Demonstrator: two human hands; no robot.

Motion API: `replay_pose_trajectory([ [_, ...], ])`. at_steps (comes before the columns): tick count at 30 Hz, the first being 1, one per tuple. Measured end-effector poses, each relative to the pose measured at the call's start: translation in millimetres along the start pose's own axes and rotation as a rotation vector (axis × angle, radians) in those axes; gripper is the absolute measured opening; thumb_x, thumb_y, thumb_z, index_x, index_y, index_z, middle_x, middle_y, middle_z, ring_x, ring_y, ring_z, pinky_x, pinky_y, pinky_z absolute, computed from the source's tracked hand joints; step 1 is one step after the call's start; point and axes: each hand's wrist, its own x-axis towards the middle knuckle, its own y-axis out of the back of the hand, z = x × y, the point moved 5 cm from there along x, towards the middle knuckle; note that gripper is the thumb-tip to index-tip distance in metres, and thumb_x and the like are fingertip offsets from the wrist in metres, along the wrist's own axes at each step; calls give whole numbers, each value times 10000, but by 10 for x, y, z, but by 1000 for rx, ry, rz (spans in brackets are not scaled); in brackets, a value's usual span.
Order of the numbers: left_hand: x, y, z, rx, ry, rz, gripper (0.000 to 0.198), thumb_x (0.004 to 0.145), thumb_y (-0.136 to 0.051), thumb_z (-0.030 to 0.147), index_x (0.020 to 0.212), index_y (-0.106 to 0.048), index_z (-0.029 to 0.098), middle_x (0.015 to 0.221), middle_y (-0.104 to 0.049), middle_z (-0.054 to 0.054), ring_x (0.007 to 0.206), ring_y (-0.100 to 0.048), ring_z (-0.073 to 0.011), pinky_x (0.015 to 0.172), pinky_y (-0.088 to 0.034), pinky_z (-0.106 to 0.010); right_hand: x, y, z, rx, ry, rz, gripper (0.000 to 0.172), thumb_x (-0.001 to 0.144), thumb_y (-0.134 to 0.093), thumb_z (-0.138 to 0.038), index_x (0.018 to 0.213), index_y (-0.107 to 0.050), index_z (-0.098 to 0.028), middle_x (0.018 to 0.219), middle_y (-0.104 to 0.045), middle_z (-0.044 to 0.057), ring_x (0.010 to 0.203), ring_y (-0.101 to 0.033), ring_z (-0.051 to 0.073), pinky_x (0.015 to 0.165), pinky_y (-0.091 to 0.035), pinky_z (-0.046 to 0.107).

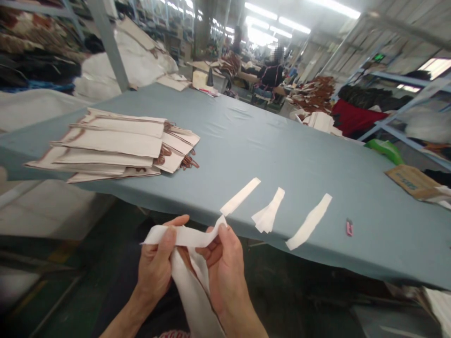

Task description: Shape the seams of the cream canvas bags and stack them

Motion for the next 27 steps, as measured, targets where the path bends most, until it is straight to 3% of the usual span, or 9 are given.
replay_pose_trajectory([
  [3, -44, 89, 81, 117, -35, 23, 577, 1034, -645, 651, 1207, -850, 140, 1025, -848, -118, 918, -780, -264, 790, -628, -317, 4, 194, 171, -95, -67, -46, 466, 682, -1038, -542, 877, -778, -209, 780, -767, -13, 642, -693, 113, 612, -626, 206],
  [6, -72, 152, 267, 267, -76, -18, 406, 1012, -708, 527, 1123, -899, 187, 1047, -874, -105, 977, -799, -284, 879, -641, -347, 75, 480, 215, -438, -107, -149, 556, 789, -901, -734, 870, -772, -200, 738, -755, 18, 598, -666, 130, 572, -566, 225],
  [9, -113, 114, 453, 525, -139, -162, 353, 1024, -650, 439, 1136, -909, 228, 1038, -890, -89, 986, -816, -289, 977, -642, -403, 169, 670, -89, -898, 162, -121, 624, 911, -712, -825, 1030, -823, -222, 876, -830, 87, 759, -741, 218, 708, -597, 315],
  [11, -155, 43, 527, 664, -183, -272, 373, 1041, -593, 402, 1199, -893, 245, 1068, -895, -82, 995, -822, -283, 974, -651, -410, 160, 570, -329, -1040, 321, -175, 569, 1015, -596, -768, 1111, -826, -257, 1013, -851, 99, 959, -777, 274, 873, -596, 379],
  [13, -202, -45, 568, 719, -224, -367, 356, 1040, -580, 359, 1181, -889, 256, 1065, -894, -74, 981, -815, -272, 945, -657, -397, 81, 292, -490, -1108, 408, -351, 486, 1071, -536, -662, 1100, -828, -274, 1106, -840, 93, 1066, -764, 291, 945, -565, 405],
  [15, -247, -143, 580, 730, -241, -468, 337, 1036, -559, 313, 1096, -886, 255, 1016, -883, -66, 946, -800, -258, 903, -656, -379, -38, -41, -543, -1166, 426, -553, 321, 1028, -645, -536, 1074, -827, -275, 1102, -828, 68, 1049, -748, 275, 932, -545, 389],
  [17, -279, -223, 576, 706, -218, -552, 344, 1005, -526, 236, 1046, -868, 240, 1004, -869, -69, 958, -786, -253, 898, -649, -373, -138, -302, -498, -1174, 342, -707, 218, 988, -690, -440, 994, -817, -263, 1018, -820, 48, 960, -737, 244, 849, -532, 356],
  [21, -297, -296, 602, 668, -228, -587, 400, 895, -477, 131, 989, -852, 234, 1069, -863, -71, 1040, -770, -259, 909, -625, -380, -202, -490, -402, -1097, 285, -720, 120, 936, -721, -329, 877, -777, -240, 901, -785, 34, 855, -701, 211, 749, -506, 320],
  [27, -293, -317, 618, 644, -274, -539, 355, 875, -476, 141, 806, -813, 228, 945, -825, -77, 863, -737, -239, 840, -644, -372, -212, -460, -351, -983, 290, -682, 116, 931, -725, -284, 826, -758, -248, 897, -786, 32, 831, -705, 208, 718, -520, 312],
])
